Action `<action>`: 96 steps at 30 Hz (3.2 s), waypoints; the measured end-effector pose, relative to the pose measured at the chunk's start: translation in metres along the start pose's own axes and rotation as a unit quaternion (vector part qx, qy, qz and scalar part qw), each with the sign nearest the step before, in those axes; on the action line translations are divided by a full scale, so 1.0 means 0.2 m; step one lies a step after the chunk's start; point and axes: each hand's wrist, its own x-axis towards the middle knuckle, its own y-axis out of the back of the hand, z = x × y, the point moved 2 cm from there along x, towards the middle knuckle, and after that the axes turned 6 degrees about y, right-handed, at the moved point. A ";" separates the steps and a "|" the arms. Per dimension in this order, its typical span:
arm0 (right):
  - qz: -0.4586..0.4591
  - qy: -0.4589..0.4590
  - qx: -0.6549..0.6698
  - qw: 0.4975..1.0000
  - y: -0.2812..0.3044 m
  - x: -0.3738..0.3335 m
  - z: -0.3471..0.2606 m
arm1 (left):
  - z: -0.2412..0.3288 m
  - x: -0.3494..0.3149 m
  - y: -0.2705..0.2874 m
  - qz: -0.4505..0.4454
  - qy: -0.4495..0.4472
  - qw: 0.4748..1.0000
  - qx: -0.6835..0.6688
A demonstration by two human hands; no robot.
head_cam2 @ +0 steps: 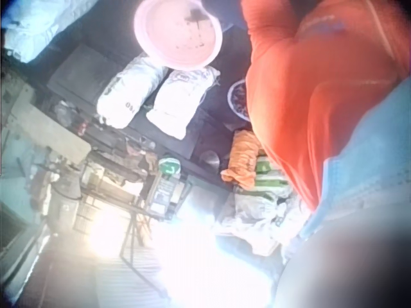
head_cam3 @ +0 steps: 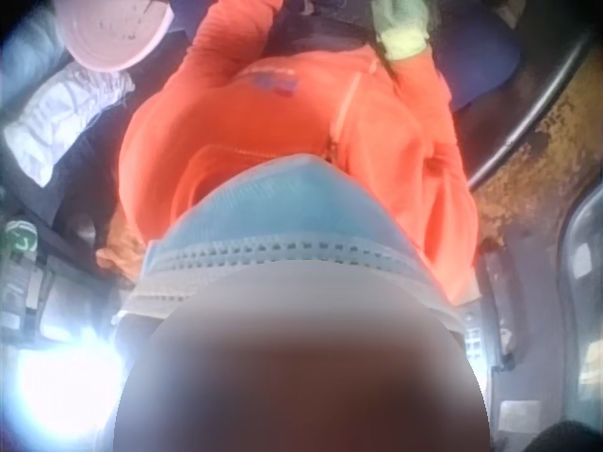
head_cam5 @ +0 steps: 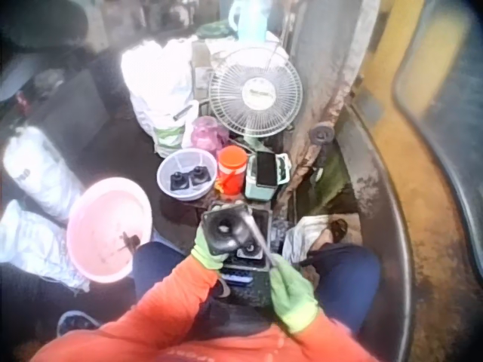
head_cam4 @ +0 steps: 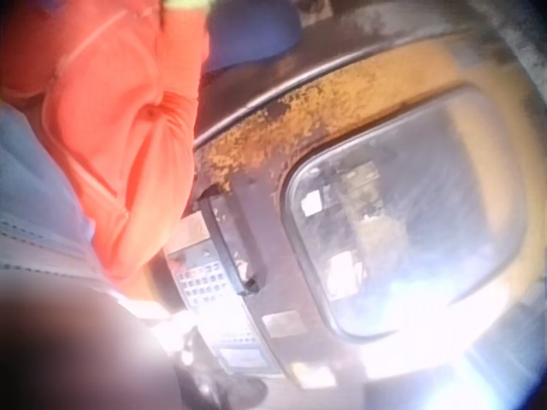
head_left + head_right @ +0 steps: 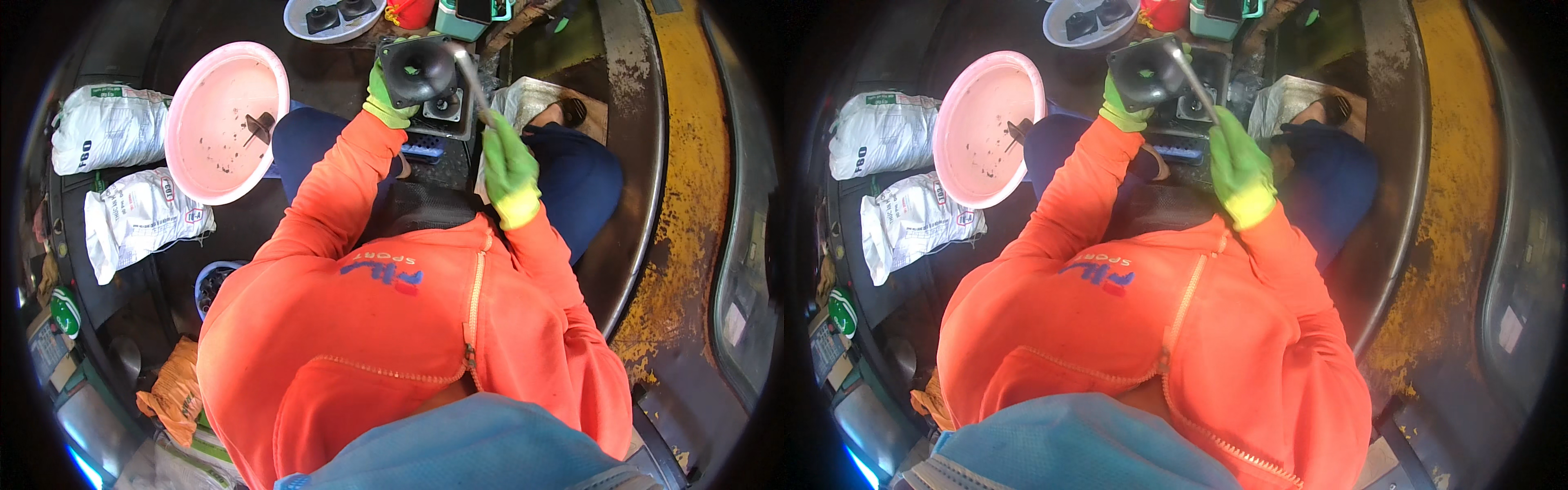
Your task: The person sits on the floor and uses a metal tool to scrape and clean the inside of black molded parts. They handle each part individually, scraping the interior surfaces and placing cleaned parts into a nearby pink basin.
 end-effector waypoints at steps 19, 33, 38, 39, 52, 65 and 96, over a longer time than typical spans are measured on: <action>-0.132 -0.187 0.165 0.959 -0.08 -0.05 0.09 | 0.01 0.00 -0.04 -0.082 0.110 0.988 -0.075; -0.037 -0.388 0.407 0.826 -0.04 0.03 0.13 | -0.42 0.39 0.67 0.316 0.102 0.941 0.062; -0.044 -0.462 0.448 0.764 -0.03 0.05 0.06 | -0.82 0.58 1.06 0.220 0.310 0.892 0.244; -0.039 -0.463 0.450 0.763 -0.04 0.06 0.06 | -0.90 0.57 1.08 0.134 0.347 0.841 0.393; 0.064 -0.470 0.463 0.749 -0.03 0.05 0.17 | -0.60 0.36 0.28 -0.165 0.181 0.839 0.485; 0.080 -0.502 0.461 0.727 -0.05 -0.01 0.22 | -0.86 -0.09 -0.12 -0.370 0.159 0.626 0.667; 0.031 -0.320 0.362 0.875 -0.16 0.05 0.30 | -0.07 -0.08 -0.06 -0.080 -0.074 0.935 0.337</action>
